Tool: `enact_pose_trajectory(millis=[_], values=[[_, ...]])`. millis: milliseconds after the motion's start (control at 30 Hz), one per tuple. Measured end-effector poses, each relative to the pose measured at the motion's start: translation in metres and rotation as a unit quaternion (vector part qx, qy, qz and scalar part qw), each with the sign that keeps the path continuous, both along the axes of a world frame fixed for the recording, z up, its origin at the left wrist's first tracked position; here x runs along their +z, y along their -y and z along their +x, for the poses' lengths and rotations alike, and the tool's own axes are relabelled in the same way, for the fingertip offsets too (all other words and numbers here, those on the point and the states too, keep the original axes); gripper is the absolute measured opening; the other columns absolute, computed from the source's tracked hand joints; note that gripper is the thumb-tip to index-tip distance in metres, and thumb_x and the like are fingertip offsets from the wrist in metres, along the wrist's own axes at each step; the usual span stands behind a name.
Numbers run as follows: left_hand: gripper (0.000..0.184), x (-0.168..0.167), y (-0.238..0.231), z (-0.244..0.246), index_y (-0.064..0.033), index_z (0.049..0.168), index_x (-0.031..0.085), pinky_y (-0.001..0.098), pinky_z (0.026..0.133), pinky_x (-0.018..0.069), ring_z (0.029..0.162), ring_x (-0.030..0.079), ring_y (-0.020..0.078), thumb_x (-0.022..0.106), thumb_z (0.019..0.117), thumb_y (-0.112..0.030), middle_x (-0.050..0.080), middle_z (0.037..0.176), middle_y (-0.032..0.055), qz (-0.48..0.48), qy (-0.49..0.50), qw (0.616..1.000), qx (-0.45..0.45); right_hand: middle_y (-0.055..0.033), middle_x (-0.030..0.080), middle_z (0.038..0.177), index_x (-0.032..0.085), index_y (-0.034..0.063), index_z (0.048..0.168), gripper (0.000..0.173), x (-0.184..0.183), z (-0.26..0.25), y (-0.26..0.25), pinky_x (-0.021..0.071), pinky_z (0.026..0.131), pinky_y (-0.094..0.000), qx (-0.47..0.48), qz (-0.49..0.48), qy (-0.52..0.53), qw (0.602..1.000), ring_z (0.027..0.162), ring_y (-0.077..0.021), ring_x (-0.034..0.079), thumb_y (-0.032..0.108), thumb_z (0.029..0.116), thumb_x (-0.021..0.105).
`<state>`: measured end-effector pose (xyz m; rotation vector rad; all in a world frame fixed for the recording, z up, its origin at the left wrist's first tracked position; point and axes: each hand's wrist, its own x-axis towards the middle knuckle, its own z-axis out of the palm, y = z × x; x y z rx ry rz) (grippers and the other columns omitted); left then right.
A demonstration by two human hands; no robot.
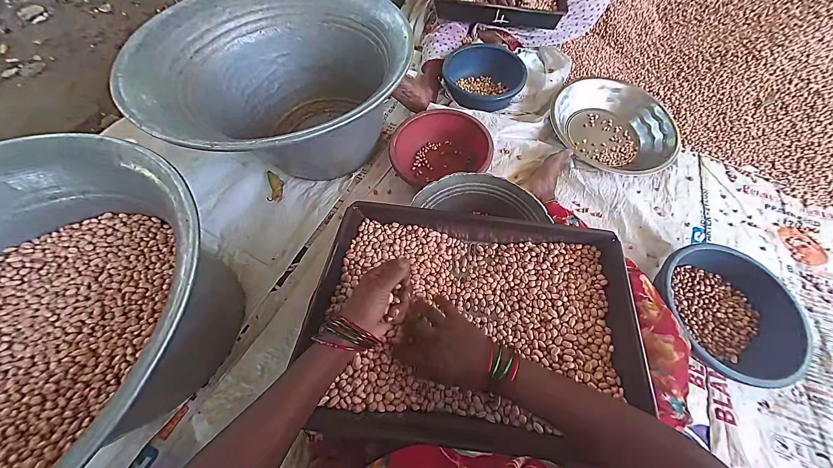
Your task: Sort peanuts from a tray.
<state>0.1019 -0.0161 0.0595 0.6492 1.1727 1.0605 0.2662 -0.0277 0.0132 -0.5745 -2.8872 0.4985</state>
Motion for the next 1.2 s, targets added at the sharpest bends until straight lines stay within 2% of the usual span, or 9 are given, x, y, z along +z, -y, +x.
enact_pose_trajectory(millis=[133,233,300,433,533,633,833,1033,1200], values=[[0.016,0.002,0.018,-0.001,-0.0011,0.104,0.066,0.0139,0.05,0.0368,0.051,0.042,-0.0035,0.053,0.1051,-0.01,0.052,0.067,-0.0079,0.047,-0.249,0.95,-0.183,-0.0317,0.05,0.148,0.064,0.0087,0.139,0.046,0.016,0.061,-0.065,0.0288,0.11,-0.0745,-0.164,-0.095,0.105,0.976,0.14,-0.0561,0.042,0.026,0.0963,0.068],[0.028,0.003,0.02,-0.002,-0.0015,0.122,0.069,0.0362,0.08,0.0507,0.084,0.063,0.0162,0.052,0.1068,-0.018,0.071,0.104,0.012,0.086,-0.404,0.858,-0.304,-0.0323,0.056,0.142,0.062,-0.0027,0.136,0.043,0.027,0.12,-0.075,0.0348,0.112,-0.0675,-0.279,-0.092,0.099,0.951,0.136,-0.0523,0.05,0.02,0.0991,0.064],[0.033,0.005,0.018,0.003,0.0001,0.128,0.066,0.0504,0.094,0.0504,0.104,0.068,0.0321,0.048,0.1085,-0.019,0.071,0.116,0.0214,0.088,-0.446,0.817,-0.355,-0.0315,0.061,0.136,0.064,-0.0055,0.132,0.035,0.034,0.145,-0.067,0.0431,0.104,-0.0672,-0.334,-0.06,0.073,0.938,0.127,-0.0517,0.058,0.012,0.1021,0.058],[0.038,0.01,0.003,0.023,0.0003,0.137,0.06,0.0574,0.103,0.0457,0.119,0.064,0.0403,0.042,0.1112,-0.02,0.067,0.127,0.0246,0.069,-0.496,0.752,-0.429,-0.0275,0.073,0.113,0.073,-0.0078,0.11,0.023,0.036,0.143,-0.041,0.0541,0.09,-0.0628,-0.342,0.018,-0.029,0.939,0.106,-0.0483,0.07,0.001,0.0994,0.054],[0.039,0.008,-0.01,0.036,-0.0002,0.139,0.059,0.0554,0.106,0.0448,0.123,0.063,0.0383,0.041,0.1113,-0.02,0.065,0.131,0.0231,0.072,-0.512,0.747,-0.418,-0.025,0.075,0.1,0.075,-0.0074,0.1,0.021,0.031,0.108,-0.027,0.0593,0.081,-0.0564,-0.294,0.039,-0.069,0.953,0.094,-0.044,0.074,-0.001,0.0967,0.055],[0.04,0.003,-0.024,0.045,0.0005,0.14,0.057,0.0569,0.107,0.0436,0.126,0.061,0.04,0.039,0.1119,-0.022,0.063,0.133,0.0245,0.061,-0.542,0.73,-0.412,-0.0263,0.074,0.098,0.074,-0.0075,0.101,0.022,0.023,0.076,-0.036,0.0582,0.078,-0.0576,-0.281,0.001,-0.048,0.958,0.092,-0.0453,0.074,0.0,0.0983,0.054],[0.039,0.001,-0.04,0.062,0.0025,0.137,0.056,0.0578,0.104,0.0453,0.125,0.061,0.0416,0.039,0.1116,-0.022,0.064,0.131,0.0262,0.024,-0.595,0.696,-0.403,-0.0328,0.063,0.124,0.064,-0.0094,0.124,0.031,0.029,0.034,-0.066,0.0502,0.091,-0.0613,-0.294,-0.101,0.164,0.936,0.113,-0.0502,0.064,0.004,0.1047,0.044],[0.04,-0.005,-0.043,0.061,0.0027,0.135,0.058,0.0582,0.104,0.0457,0.124,0.061,0.0416,0.042,0.1113,-0.025,0.064,0.129,0.0266,0.01,-0.6,0.703,-0.382,-0.0343,0.056,0.134,0.055,-0.0087,0.136,0.035,0.042,0.02,-0.07,0.0464,0.097,-0.0624,-0.28,-0.138,0.238,0.92,0.121,-0.052,0.058,-0.001,0.1053,0.04],[0.038,-0.006,-0.04,0.056,0.0022,0.136,0.059,0.0569,0.106,0.0441,0.124,0.062,0.0406,0.043,0.1106,-0.021,0.065,0.129,0.026,0.024,-0.565,0.745,-0.354,-0.0321,0.064,0.124,0.062,-0.0109,0.124,0.033,0.025,0.034,-0.068,0.0503,0.092,-0.0605,-0.297,-0.116,0.145,0.937,0.114,-0.0487,0.065,0.007,0.1059,0.042]])
